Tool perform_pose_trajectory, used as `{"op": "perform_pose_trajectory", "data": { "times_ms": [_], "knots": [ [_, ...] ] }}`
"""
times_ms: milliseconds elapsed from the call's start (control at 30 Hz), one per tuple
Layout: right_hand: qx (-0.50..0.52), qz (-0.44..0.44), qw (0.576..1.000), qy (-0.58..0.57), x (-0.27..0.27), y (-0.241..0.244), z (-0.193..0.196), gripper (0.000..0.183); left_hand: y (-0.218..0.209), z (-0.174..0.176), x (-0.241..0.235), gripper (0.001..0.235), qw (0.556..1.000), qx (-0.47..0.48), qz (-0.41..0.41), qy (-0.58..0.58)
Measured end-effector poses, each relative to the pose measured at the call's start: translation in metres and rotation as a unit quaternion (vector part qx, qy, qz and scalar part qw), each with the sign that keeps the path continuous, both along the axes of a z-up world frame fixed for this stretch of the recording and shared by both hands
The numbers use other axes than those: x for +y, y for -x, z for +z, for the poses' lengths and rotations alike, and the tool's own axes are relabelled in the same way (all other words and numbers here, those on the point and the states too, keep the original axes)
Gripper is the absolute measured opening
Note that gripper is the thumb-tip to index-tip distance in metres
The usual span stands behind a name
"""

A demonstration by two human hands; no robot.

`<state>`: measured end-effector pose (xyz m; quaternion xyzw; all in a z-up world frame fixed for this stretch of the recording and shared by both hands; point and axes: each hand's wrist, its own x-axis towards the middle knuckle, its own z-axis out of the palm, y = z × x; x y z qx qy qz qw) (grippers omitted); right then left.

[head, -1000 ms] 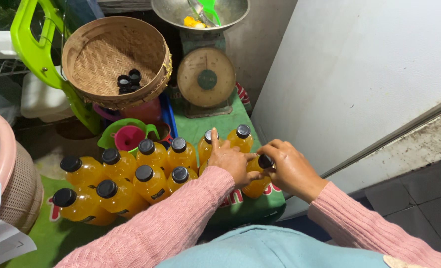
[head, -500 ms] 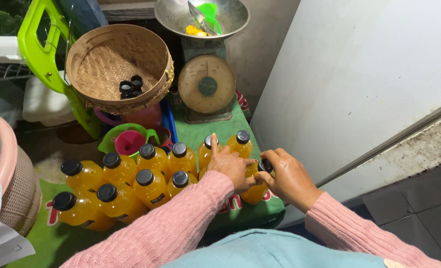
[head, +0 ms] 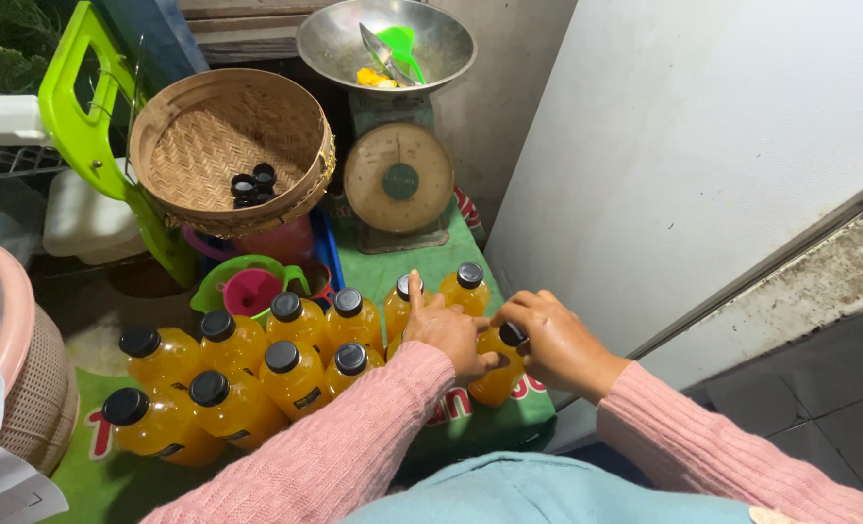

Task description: The person applies printed labels to plastic bottles filled with orange liquid. They peel individual labels from a sheet, align and smooth them onto the bottles, then screw on black caps. The person repeats this process for multiple bottles.

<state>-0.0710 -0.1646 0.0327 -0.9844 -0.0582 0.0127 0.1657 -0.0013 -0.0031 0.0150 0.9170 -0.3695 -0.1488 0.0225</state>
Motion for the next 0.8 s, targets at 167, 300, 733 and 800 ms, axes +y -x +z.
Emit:
{"op": "perform_pose_trajectory", "data": {
  "times_ms": [167,300,733,800],
  "knots": [
    [-0.057,-0.040,0.998,-0.003,0.0023,0.0049,0.0007,0.043,0.0009,-0.0018,0.0005,0.062,1.000,-0.008,0.002,0.005],
    [-0.079,-0.036,0.996,-0.028,0.0034,0.0069,-0.0036,0.033,0.0011,-0.0006,0.0004,0.066,1.000,-0.006,-0.002,0.000],
    [-0.050,-0.052,0.997,0.003,-0.0011,0.0031,-0.0058,0.031,0.0024,0.0028,0.0002,0.066,1.000,-0.002,-0.001,-0.013],
    [-0.008,-0.100,0.995,0.027,-0.0014,0.0010,-0.0049,0.043,0.0024,0.0031,0.0002,0.065,1.000,-0.005,0.000,-0.013]
  ]
}}
